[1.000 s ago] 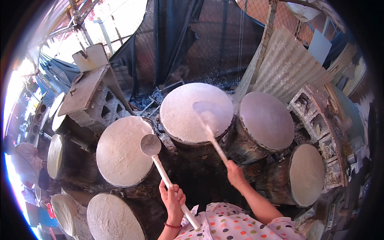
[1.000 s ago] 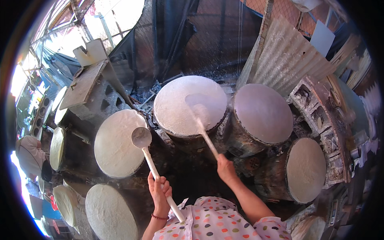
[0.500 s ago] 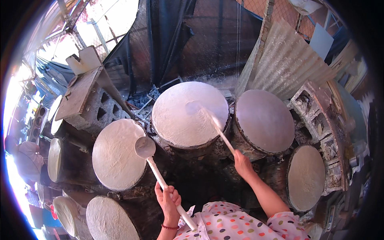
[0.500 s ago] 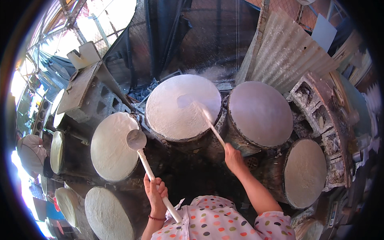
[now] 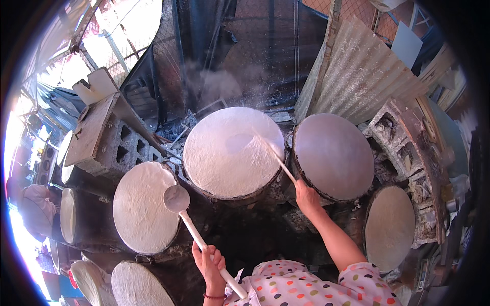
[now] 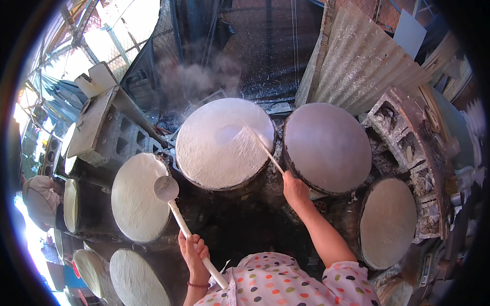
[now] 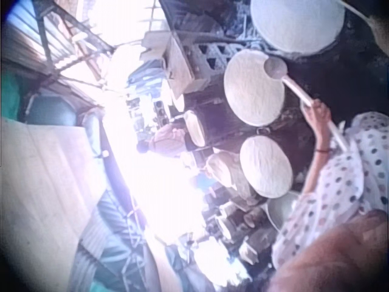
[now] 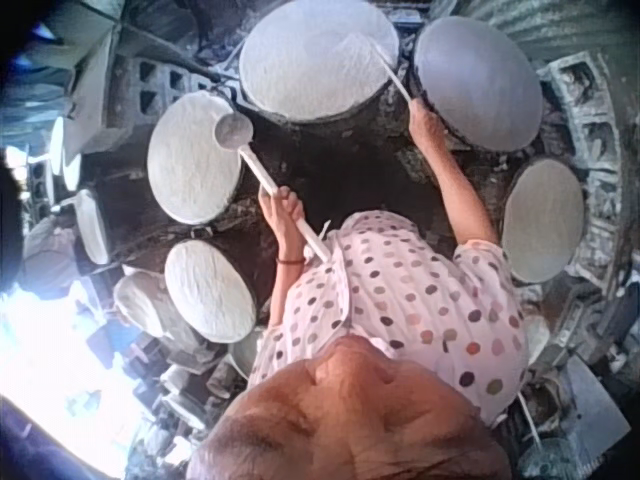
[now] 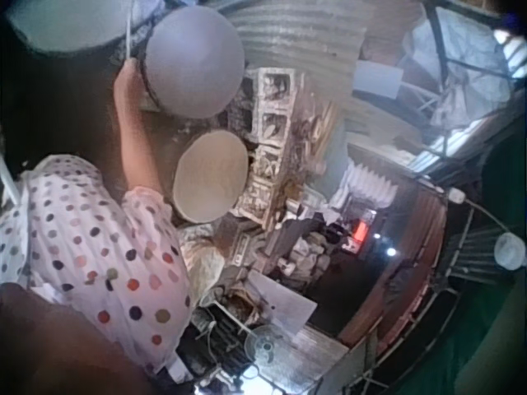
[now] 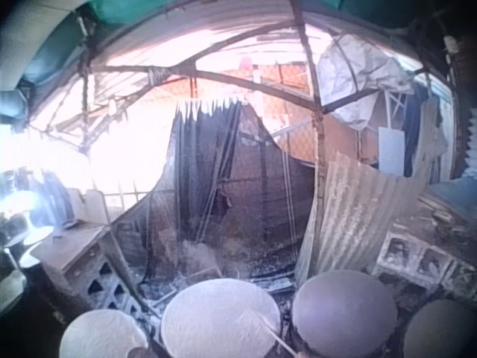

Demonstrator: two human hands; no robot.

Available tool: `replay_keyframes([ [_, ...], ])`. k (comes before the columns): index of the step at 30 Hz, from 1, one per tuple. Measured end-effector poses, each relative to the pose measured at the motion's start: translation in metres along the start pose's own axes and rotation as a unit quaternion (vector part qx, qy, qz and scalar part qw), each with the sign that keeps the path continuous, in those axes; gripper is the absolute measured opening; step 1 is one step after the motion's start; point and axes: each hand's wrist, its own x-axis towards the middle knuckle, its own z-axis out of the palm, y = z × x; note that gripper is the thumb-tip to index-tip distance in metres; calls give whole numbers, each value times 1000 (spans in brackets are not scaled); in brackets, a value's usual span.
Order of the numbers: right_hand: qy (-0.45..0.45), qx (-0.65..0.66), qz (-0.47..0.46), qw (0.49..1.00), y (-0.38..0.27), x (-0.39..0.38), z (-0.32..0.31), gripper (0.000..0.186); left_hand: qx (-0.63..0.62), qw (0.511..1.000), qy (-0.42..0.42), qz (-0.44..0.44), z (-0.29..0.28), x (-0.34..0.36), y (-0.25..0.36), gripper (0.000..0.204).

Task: The person scoops batter from a large metal basin and pours it onto several hot, round cooking surfaces. They use a wooden stick to spread the batter into thin, circular layers. The person then uses the stick to lift the cooked cakes and stack them on a nearby surface.

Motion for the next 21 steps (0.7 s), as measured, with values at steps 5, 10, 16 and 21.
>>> replay_keyframes([
  [5, -3, -10, 34, 999, -17, 114, 9, 18, -5, 1000, 3, 12, 3, 3, -2, 36],
  [10, 37, 198, 59, 978, -54, 114, -2, 31, -8, 1000, 20, 11, -7, 7, 1, 37],
  [16, 72, 205, 15, 976, -55, 22, 19, 32, -22, 1000, -10, -11, -3, 18, -3, 36],
  [21, 69, 268, 53, 959, -78, 10, 15, 34, -16, 999, -30, -19, 9, 16, -2, 32],
])
